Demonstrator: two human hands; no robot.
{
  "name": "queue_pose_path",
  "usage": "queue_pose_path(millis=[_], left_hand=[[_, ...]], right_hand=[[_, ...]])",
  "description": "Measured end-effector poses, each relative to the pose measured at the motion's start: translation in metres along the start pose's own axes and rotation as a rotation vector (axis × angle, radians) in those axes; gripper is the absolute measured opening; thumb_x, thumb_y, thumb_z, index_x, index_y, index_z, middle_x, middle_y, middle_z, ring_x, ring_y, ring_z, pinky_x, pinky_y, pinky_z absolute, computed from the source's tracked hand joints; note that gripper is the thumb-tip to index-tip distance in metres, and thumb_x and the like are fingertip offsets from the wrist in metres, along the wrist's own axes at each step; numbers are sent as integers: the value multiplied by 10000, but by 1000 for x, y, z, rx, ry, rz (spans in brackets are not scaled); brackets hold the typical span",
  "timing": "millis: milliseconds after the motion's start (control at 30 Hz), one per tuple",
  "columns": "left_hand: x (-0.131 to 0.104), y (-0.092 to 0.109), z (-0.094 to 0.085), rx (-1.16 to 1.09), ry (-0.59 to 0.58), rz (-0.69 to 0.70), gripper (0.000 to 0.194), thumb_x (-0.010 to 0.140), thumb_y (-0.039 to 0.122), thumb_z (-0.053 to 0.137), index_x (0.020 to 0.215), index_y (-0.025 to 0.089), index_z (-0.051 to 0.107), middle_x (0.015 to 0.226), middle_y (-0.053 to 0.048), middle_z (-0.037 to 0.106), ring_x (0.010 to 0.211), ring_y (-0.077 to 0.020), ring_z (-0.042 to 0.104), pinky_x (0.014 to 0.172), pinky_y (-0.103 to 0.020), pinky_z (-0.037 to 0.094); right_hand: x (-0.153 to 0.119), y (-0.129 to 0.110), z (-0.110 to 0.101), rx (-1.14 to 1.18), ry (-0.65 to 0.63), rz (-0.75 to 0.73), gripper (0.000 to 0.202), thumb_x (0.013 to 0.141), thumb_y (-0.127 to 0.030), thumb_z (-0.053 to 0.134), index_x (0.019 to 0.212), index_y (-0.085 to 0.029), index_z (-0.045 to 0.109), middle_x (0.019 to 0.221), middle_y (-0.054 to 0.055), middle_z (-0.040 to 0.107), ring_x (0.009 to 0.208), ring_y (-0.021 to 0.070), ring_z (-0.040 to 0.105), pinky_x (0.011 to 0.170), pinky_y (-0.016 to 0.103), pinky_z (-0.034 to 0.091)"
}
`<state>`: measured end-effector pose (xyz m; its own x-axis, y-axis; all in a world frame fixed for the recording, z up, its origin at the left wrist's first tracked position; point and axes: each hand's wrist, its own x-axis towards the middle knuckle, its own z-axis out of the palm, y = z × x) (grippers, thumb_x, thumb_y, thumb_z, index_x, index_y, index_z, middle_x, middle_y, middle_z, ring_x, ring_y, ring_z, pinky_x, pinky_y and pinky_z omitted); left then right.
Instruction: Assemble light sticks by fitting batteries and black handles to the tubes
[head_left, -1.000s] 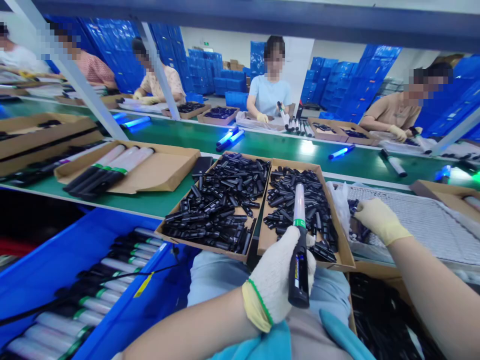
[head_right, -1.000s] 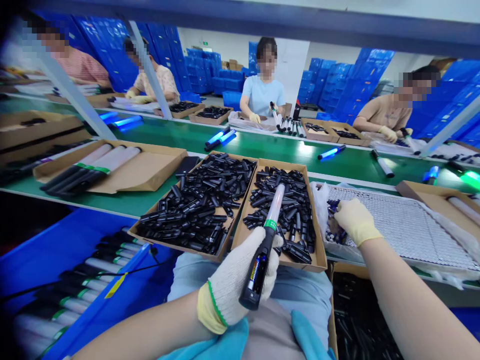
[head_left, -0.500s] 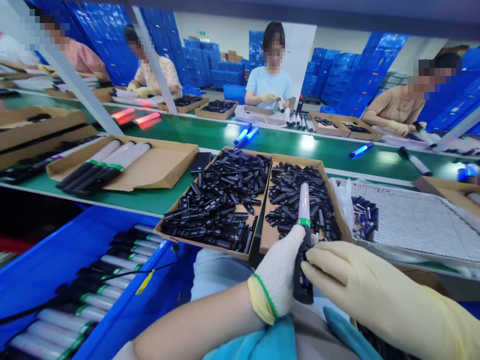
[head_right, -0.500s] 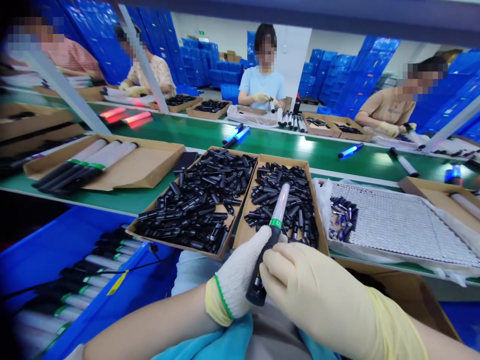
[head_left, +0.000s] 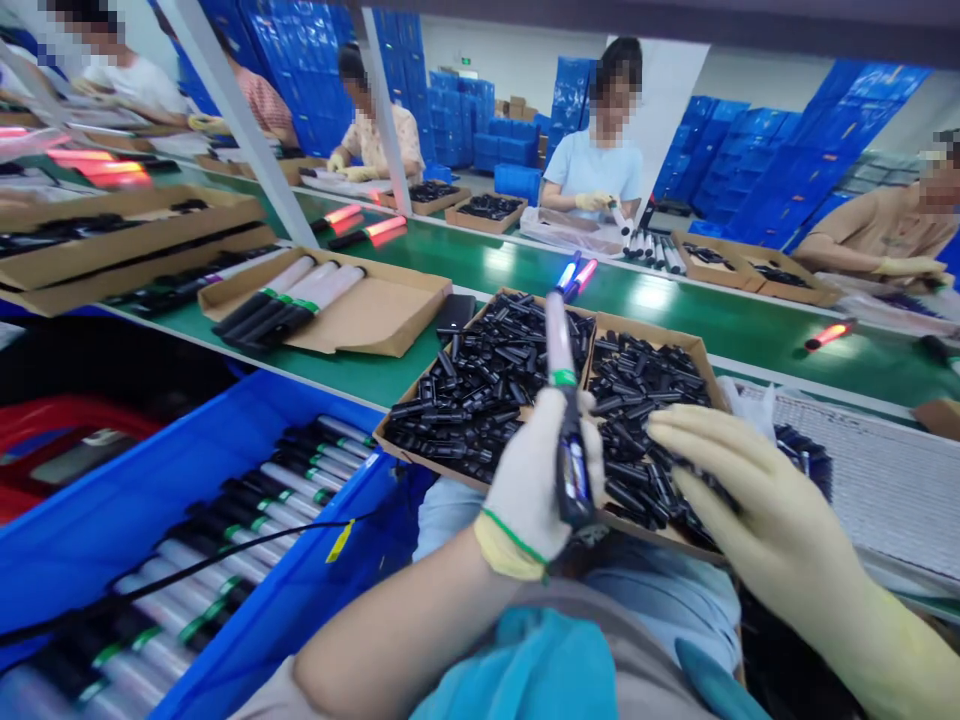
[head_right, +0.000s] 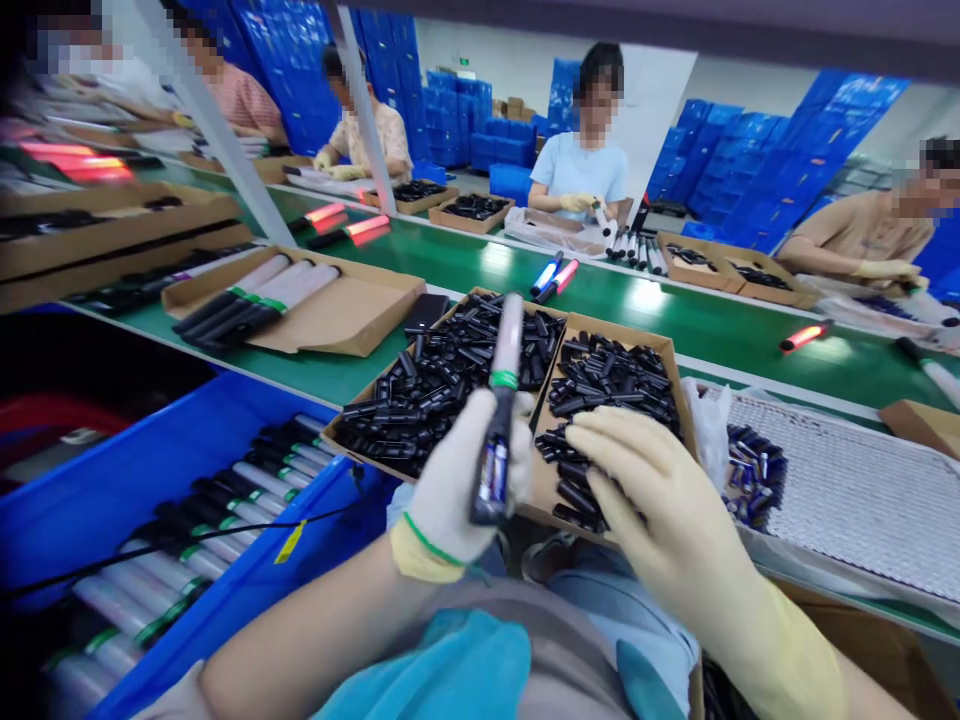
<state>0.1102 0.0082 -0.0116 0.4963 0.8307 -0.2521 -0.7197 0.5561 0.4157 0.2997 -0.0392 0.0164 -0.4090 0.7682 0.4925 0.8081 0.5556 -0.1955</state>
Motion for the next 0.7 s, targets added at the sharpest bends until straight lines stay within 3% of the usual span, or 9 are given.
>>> queue_pose_path(millis=[67, 167, 267, 367, 467, 567, 700], left_hand=[[-4, 35, -7, 16, 18, 219, 353, 941, 480, 484, 1061, 175, 616, 643, 24, 533, 459, -76, 502, 420, -172, 417], [-15, 74, -19, 13, 22, 398, 356, 972, 447, 425, 1064, 155, 607, 653, 15, 540, 484, -76, 502, 467, -181, 441], [-26, 86, -29, 32, 37, 418, 344, 965, 441, 447, 1089, 160, 604, 666, 15, 544, 495, -78, 507, 467, -181, 438], [-31, 81, -37, 80, 75, 357, 355, 943, 454, 492, 1109, 161, 605, 675, 16, 544, 485, -76, 505, 442, -177, 427], [-29, 71, -44, 126, 109, 286, 389, 920, 478, 523, 1114, 153, 612, 674, 11, 550, 479, -78, 508, 429, -180, 435], [-22, 60, -47, 157, 125, 153, 396, 903, 493, 545, 1103, 158, 606, 641, 15, 548, 458, -81, 504, 421, -182, 443], [-10, 40, -41, 187, 111, -98, 367, 890, 502, 556, 991, 151, 593, 633, -2, 580, 446, -98, 532, 423, -201, 467]], right_hand=[[34, 6, 23, -48, -150, 109, 271, 968, -239, 452, 1123, -236, 674, 1156, 67, 684, 1091, 224, 613, 957, 391, 446], [82, 4, 71, -125, -448, 179, 256, 960, -253, 467, 945, -192, 715, 987, 90, 719, 1018, 242, 636, 954, 421, 395], [110, -3, 116, -147, -518, 235, 191, 920, -286, 571, 896, -133, 683, 927, 98, 696, 999, 255, 625, 967, 477, 383], [119, -5, 133, -95, -555, 308, 222, 905, -329, 619, 981, -123, 651, 973, 72, 675, 992, 228, 621, 961, 477, 420], [116, -1, 117, 73, -558, 358, 216, 926, -246, 539, 1076, -127, 640, 1001, 93, 694, 937, 201, 649, 880, 384, 480], [102, 2, 81, 346, -590, 374, 328, 960, -252, 431, 1227, -167, 600, 1075, 74, 706, 890, 160, 677, 777, 285, 524], [75, -4, 35, 784, -460, 458, 303, 907, -329, 574, 1178, -233, 668, 1177, 44, 688, 1049, 200, 652, 893, 318, 528]])
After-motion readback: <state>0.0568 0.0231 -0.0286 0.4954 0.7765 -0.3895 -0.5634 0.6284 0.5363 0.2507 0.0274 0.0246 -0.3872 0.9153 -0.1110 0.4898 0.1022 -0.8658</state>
